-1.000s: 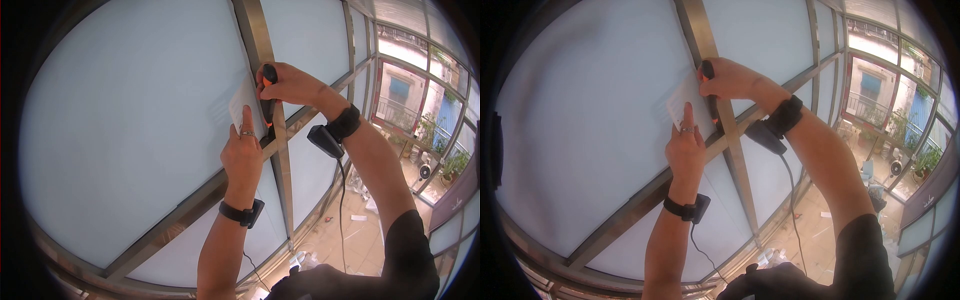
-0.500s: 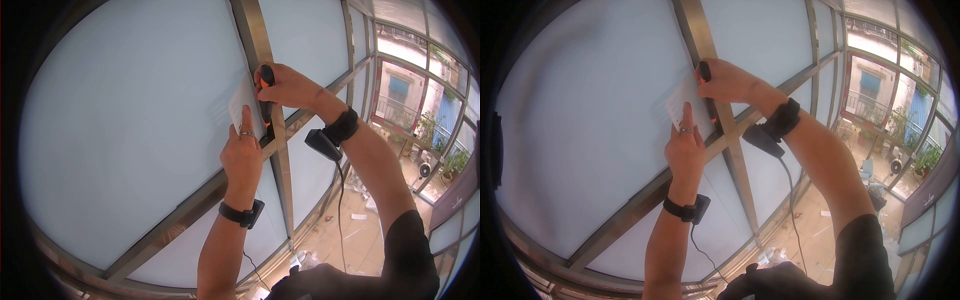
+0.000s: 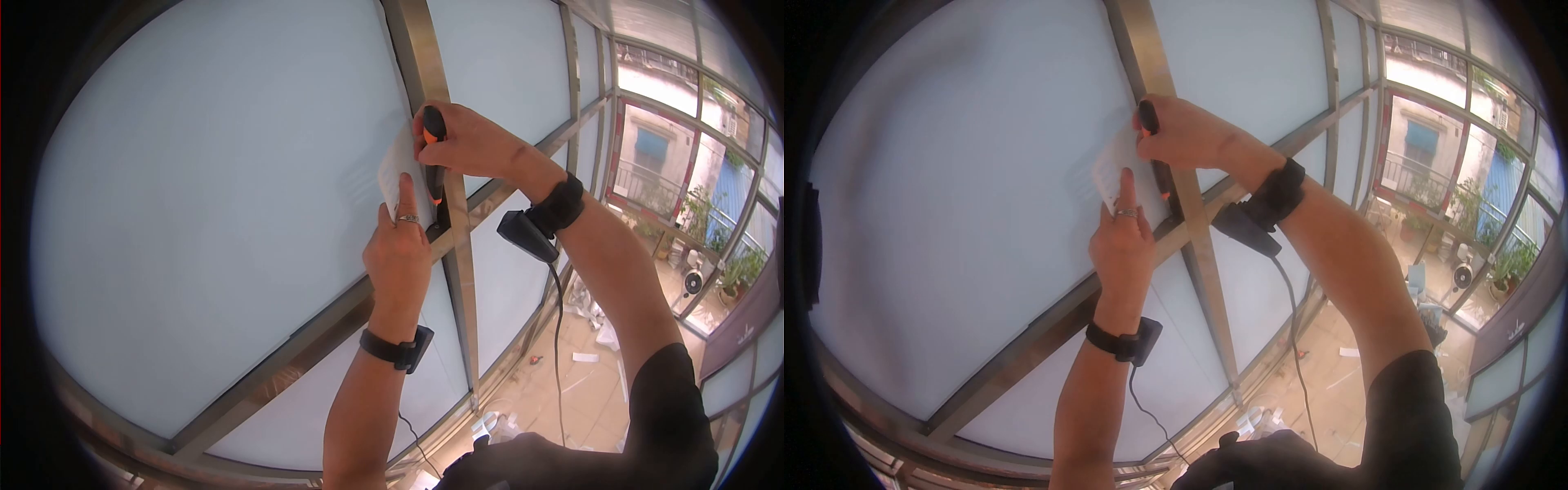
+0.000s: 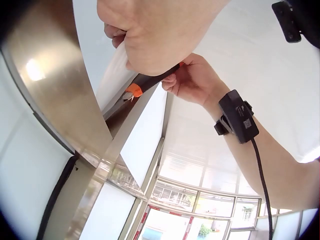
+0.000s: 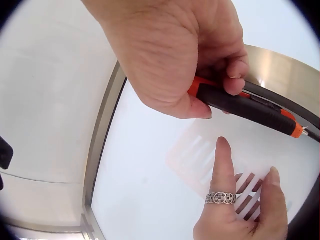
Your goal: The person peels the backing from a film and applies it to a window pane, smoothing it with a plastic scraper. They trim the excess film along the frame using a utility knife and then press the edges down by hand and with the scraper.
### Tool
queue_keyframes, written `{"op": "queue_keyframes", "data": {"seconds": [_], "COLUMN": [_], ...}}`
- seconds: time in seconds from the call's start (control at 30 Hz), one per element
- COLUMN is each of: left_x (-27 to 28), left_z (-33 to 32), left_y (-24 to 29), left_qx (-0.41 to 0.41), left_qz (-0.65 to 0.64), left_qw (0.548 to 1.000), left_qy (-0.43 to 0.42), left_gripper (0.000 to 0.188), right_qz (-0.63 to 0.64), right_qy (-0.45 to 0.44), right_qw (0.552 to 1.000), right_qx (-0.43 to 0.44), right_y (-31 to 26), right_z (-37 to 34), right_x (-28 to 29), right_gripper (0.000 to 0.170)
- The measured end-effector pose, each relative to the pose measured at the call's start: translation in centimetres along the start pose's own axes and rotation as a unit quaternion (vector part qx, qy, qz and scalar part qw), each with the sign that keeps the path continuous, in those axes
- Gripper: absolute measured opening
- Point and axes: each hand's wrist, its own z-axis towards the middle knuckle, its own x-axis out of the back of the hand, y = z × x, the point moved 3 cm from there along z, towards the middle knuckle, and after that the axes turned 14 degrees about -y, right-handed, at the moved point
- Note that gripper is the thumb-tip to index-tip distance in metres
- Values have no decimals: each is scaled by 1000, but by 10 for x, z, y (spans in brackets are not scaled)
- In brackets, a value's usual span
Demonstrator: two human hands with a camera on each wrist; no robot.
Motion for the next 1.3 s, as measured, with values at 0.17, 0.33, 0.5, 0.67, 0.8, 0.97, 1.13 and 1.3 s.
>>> {"op": "queue_keyframes", "data": {"seconds": [0.17,0.33,0.5,0.67,0.8,0.97,1.13,1.3], "left_x": [-3,-4,-2,-2,0,-2,-4,-2], "left_z": [0,0,0,0,0,0,-1,-1], "left_y": [-1,-2,-1,-2,-1,-2,-2,-1], "left_qx": [19,10,13,17,8,4,7,17], "left_qz": [3,-7,-13,-4,-8,2,8,17], "left_qw": [1000,1000,1000,1000,1000,1000,1000,1000], "left_qy": [-14,-3,-13,-16,-12,-11,-13,-19], "left_gripper": [59,60,61,60,61,62,62,63], "right_qz": [-13,-25,-21,-63,-53,-36,-50,23], "right_qy": [12,13,8,25,31,38,61,111], "right_qw": [1000,999,1000,998,998,998,994,986], "right_qx": [1,17,12,17,32,36,73,123], "right_y": [-3,-8,-10,-14,-15,-20,-25,-36], "right_z": [1,0,2,3,5,4,2,-22], "right_x": [1,2,5,10,15,21,30,47], "right_gripper": [26,24,23,24,23,22,21,19]}}
